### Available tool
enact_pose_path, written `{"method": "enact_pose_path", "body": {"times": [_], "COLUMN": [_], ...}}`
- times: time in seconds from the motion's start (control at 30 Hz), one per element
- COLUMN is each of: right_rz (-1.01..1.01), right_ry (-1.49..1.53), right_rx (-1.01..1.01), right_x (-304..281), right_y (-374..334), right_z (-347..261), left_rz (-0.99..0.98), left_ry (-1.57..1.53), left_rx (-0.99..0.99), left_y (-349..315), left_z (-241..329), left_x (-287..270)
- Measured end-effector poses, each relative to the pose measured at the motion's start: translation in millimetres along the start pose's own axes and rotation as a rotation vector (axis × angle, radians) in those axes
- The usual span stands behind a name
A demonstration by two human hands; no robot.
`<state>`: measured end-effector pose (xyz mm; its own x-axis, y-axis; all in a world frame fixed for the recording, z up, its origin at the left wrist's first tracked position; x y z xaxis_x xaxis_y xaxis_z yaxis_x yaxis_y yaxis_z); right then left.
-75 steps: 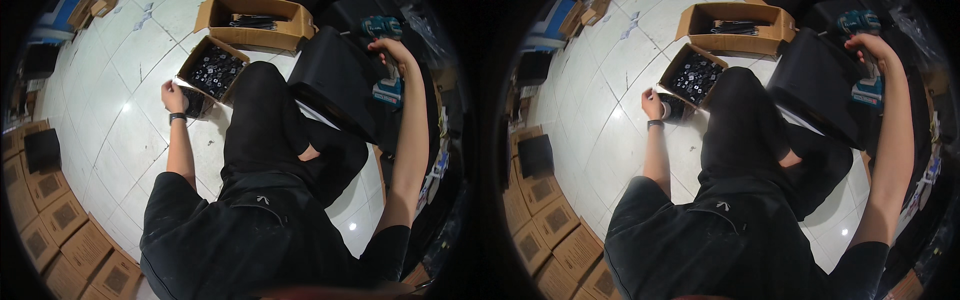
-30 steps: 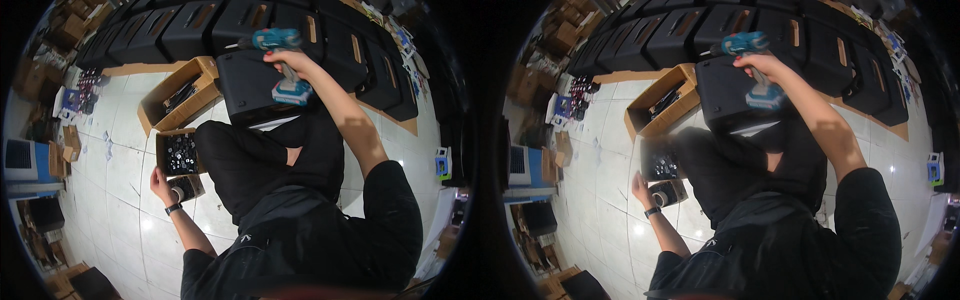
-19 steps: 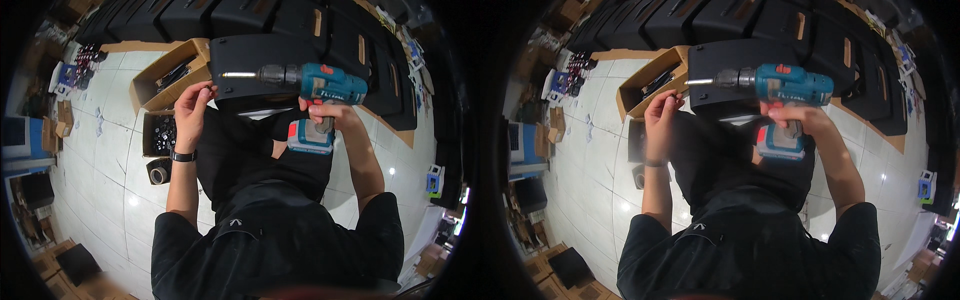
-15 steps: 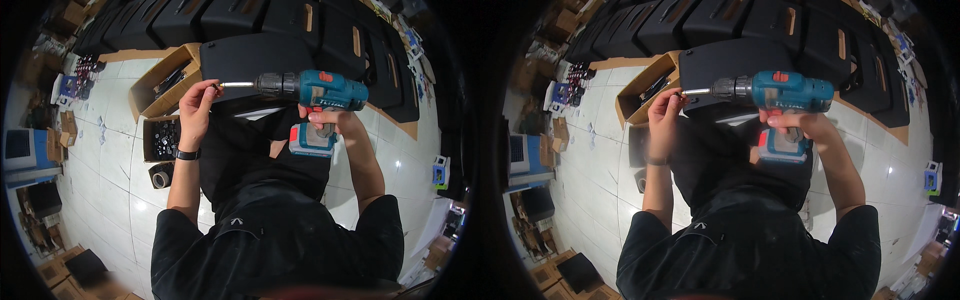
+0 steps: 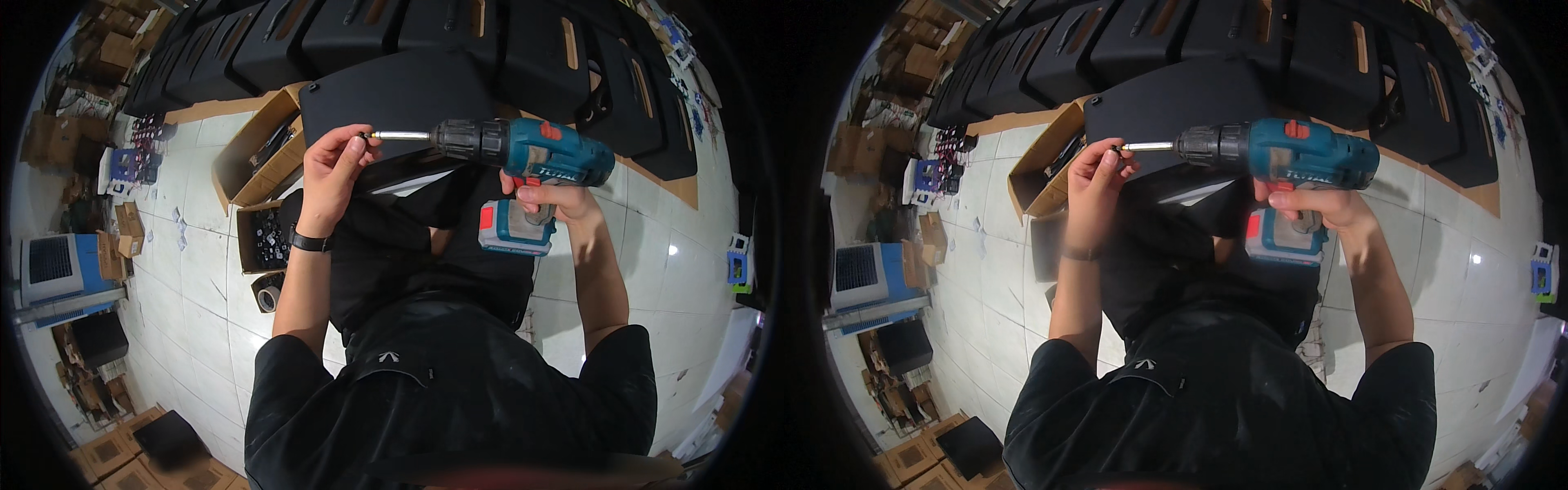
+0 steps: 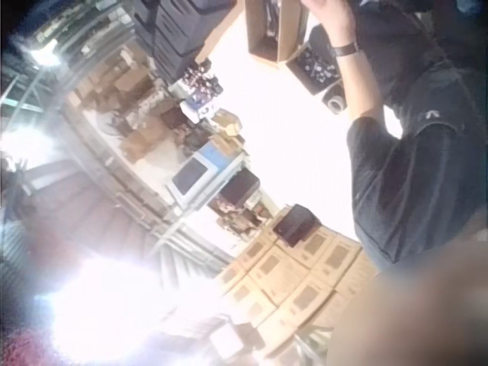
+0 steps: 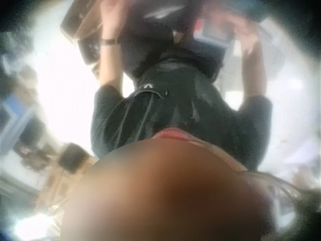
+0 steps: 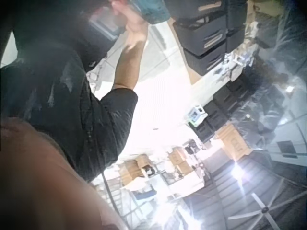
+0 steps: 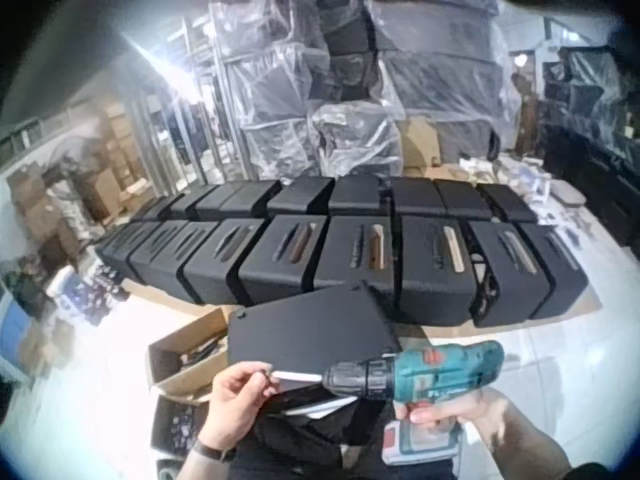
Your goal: The person sits on the floor and uses a cordless drill to attach a black plastic panel to a larger black plastic frame. They repeatedly pick up screws, position them, and drive them into the panel to secure it to the frame.
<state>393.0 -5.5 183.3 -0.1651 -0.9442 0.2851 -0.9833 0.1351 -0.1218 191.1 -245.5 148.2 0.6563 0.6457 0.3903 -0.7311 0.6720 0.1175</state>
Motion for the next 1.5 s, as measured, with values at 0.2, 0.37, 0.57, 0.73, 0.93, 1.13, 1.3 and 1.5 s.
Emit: {"method": "enact_pose_path", "body": {"times": [0.2, 0.37, 0.57, 0.73, 0.93, 1.13, 1.3, 1.5], "right_rz": [0.002, 0.106, -0.017, 0.072, 0.01, 0.188, 0.237, 0.198], "right_ry": [-0.022, -0.356, -0.734, -0.961, -0.751, -0.866, -0.848, -0.792], "right_rx": [-0.053, -0.084, -0.149, -0.351, 0.265, 0.406, 0.48, 0.516], "right_x": [-14.8, -24.5, -59.4, -62.7, -98.1, -132.7, -143.6, -151.4], "right_y": [-4.1, 0.7, 33.9, 85.8, 184.4, 232.2, 249.7, 259.5], "right_z": [-3.9, -32.1, -81.2, -134.0, -131.7, -111.0, -100.4, -101.4], "left_rz": [-0.059, -0.157, -0.321, -0.3, -0.102, -0.012, 0.023, 0.039], "left_ry": [0.119, 0.336, 0.447, 0.673, 0.885, 0.995, 0.935, 0.909], "left_rx": [-0.011, 0.0, 0.176, 0.355, 0.625, 0.551, 0.488, 0.374], "left_y": [17.2, 38.0, 88.7, 163.5, 252.6, 289.7, 299.8, 299.0], "left_z": [1.9, 7.2, -0.7, -38.2, -99.2, -151.3, -176.5, -173.2], "left_x": [10.2, 11.8, 22.9, 21.3, 42.2, 51.2, 37.9, 41.8]}}
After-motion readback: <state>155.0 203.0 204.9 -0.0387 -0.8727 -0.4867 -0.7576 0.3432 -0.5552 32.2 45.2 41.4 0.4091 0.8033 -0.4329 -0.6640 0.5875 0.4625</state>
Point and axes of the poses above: each hand's wrist, its own y-axis towards the middle knuckle, its own x-axis out of the palm, z = x × y, the point moved 6 cm from there along y, towards the middle knuckle, and after that the axes turned 1 degree about z, right-handed, at the moved point
